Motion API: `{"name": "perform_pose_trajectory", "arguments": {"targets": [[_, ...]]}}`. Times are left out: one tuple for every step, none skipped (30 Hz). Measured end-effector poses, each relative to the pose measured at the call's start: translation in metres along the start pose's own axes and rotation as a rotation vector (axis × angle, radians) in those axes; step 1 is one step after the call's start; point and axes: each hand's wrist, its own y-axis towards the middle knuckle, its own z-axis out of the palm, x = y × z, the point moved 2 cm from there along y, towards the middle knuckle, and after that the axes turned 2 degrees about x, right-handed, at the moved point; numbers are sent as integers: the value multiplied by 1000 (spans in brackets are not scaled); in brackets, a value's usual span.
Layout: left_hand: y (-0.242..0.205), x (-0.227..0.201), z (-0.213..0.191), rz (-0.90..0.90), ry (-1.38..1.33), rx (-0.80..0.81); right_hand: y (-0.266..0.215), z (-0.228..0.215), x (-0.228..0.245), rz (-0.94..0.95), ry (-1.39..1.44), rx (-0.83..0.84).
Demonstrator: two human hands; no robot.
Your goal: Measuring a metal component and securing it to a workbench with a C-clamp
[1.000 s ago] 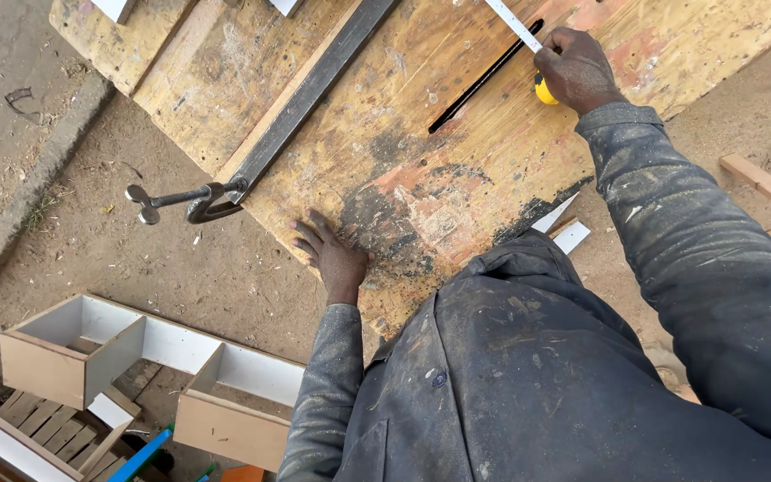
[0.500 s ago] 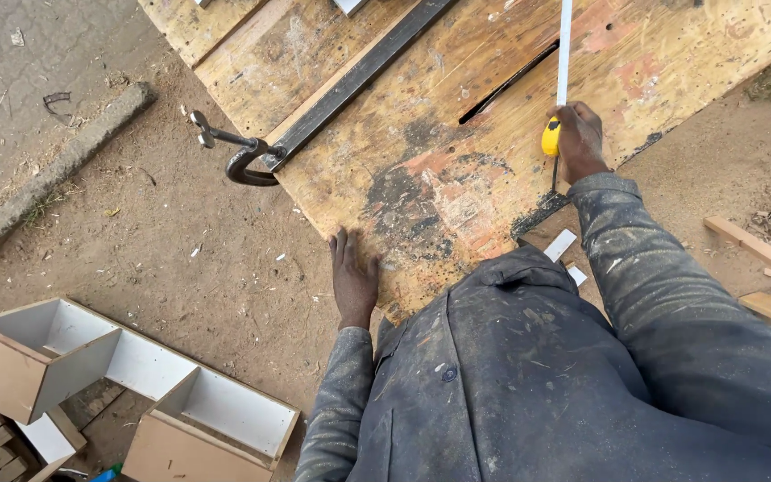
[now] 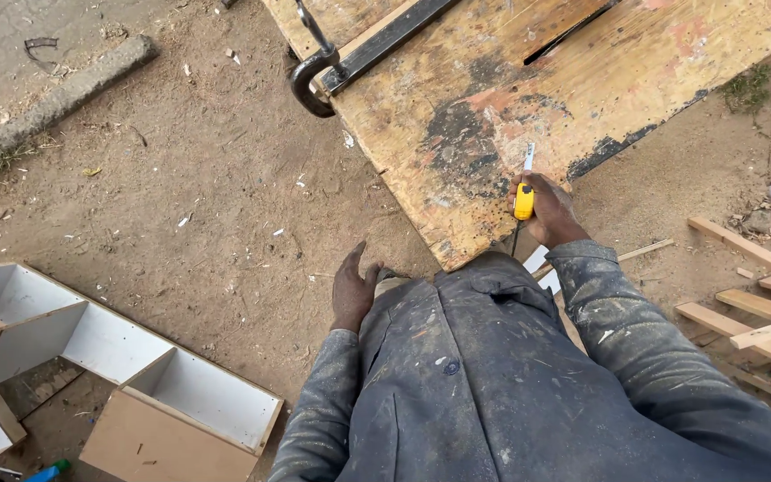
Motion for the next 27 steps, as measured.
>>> {"name": "perform_pose_trajectory", "arguments": {"targets": [[-3, 9, -11, -12, 42, 40, -1, 5, -12, 21, -1, 15], [-9, 18, -23, -29, 86, 82, -4, 11, -26, 48, 0, 28], [-15, 29, -33, -36, 80, 79, -14, 19, -34, 51, -9, 30], [-16, 39, -43, -32, 88, 86, -21, 29, -39, 63, -20, 55], [-17, 48, -53, -28, 97, 94, -28, 39, -43, 74, -31, 80], [-21, 51, -65, -17, 92, 84, -29, 43, -49, 59, -34, 85], [-25, 54, -76, -54, 69, 52, -30, 48, -54, 76, -39, 100], [-33, 58, -85, -99, 47, 24, -32, 50, -62, 100, -45, 111], [-33, 60, -91, -93, 41, 19, -33, 54, -63, 92, -50, 114], [-36, 64, -97, -115, -17, -25, -35, 57, -66, 96, -60, 116], [-38, 68, -102, -136, -75, -68, -37, 59, -68, 100, -70, 119], [-39, 71, -102, -136, -80, -72, -33, 59, -71, 99, -76, 121], [-41, 73, -103, -152, -96, -101, -29, 58, -73, 115, -93, 120], [-45, 75, -103, -172, -112, -136, -25, 58, -76, 133, -112, 125], [-41, 80, -93, -177, -118, -144, -19, 57, -71, 134, -120, 132], [-40, 86, -88, -186, -147, -147, -16, 59, -71, 153, -108, 141], [-39, 90, -83, -195, -176, -151, -13, 60, -70, 172, -96, 149], [-43, 78, -81, -185, -171, -164, -9, 64, -66, 163, -92, 163], [-45, 66, -77, -208, -184, -152, -5, 67, -62, 176, -92, 165], [-46, 54, -74, -228, -193, -134, -1, 69, -59, 190, -86, 162], [-37, 47, -65, -216, -185, -141, 4, 80, -45, 180, -76, 171], [-36, 42, -57, -209, -202, -113, 3, 87, -39, 197, -47, 172], [-35, 37, -47, -202, -219, -84, 2, 93, -33, 213, -18, 172], [-33, 30, -41, -203, -207, -79, 5, 95, -33, 218, -6, 171], [-31, 21, -33, -183, -179, -19, 9, 97, -33, 235, 21, 191], [-24, 11, -26, -156, -150, 42, 14, 100, -29, 244, 51, 210], [-22, 10, -22, -148, -137, 50, 6, 105, -29, 240, 68, 207]]}}
